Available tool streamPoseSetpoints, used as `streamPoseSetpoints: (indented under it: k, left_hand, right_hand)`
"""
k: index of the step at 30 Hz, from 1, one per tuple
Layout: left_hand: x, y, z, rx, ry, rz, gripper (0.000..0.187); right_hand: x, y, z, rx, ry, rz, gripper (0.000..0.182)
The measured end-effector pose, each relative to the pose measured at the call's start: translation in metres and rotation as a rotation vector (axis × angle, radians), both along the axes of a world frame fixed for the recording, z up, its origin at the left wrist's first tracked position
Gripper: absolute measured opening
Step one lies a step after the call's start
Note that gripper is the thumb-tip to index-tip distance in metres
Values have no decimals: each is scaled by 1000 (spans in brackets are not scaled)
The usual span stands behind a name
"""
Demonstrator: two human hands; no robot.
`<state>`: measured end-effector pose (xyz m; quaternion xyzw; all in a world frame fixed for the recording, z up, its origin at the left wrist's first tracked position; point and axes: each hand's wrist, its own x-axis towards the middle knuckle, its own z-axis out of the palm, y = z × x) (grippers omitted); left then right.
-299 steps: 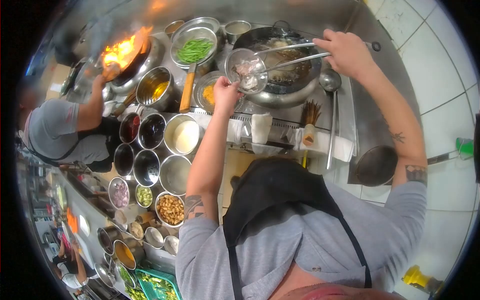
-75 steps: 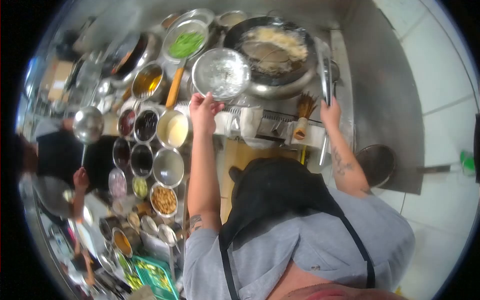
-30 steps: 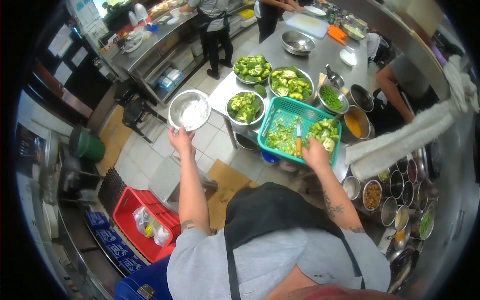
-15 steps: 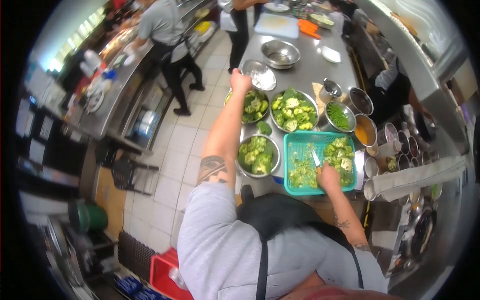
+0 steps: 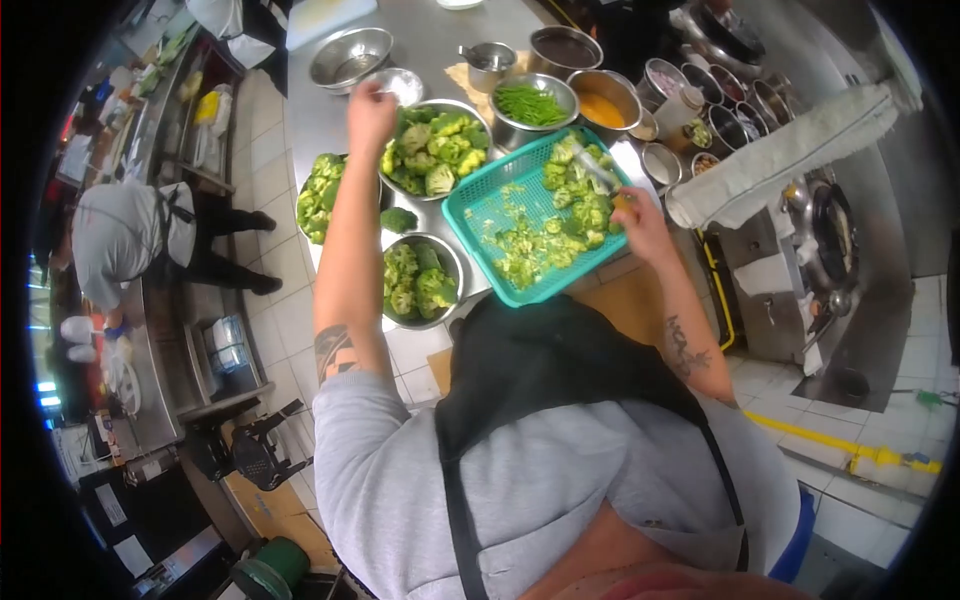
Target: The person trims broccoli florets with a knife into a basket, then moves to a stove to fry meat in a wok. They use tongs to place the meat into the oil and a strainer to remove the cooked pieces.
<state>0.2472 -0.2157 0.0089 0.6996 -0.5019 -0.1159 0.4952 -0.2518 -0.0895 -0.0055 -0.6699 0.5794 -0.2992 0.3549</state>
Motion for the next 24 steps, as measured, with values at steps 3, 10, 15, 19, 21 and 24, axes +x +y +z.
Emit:
streamPoseSetpoints:
  k: [3,10,15,19,21,24]
  left_hand:
    - [-104,37,31,217,13,-542,27]
    - [-290,76,-88,315,-232,-642,39]
    - [-301,94,-104,462,-113,-488,45]
    - [-277,133,-78,332,330,-502,47]
    - [-271,153,-55,275,752,-532,48]
    - [-263,168,-48,237,989,-584,54]
  right_hand:
    - [-34,-34,-26,-26,-106,-12,31]
    - [-57,-73,-78,27,-206,-81,23]
    - [-57,-42,-66,27,-34,-115,46]
    - [-44,-8,-28,64,-275,24,45]
    - [-40,5,-27,122,-375,79,41]
    - [-22,24,-16,157,-340,125,33]
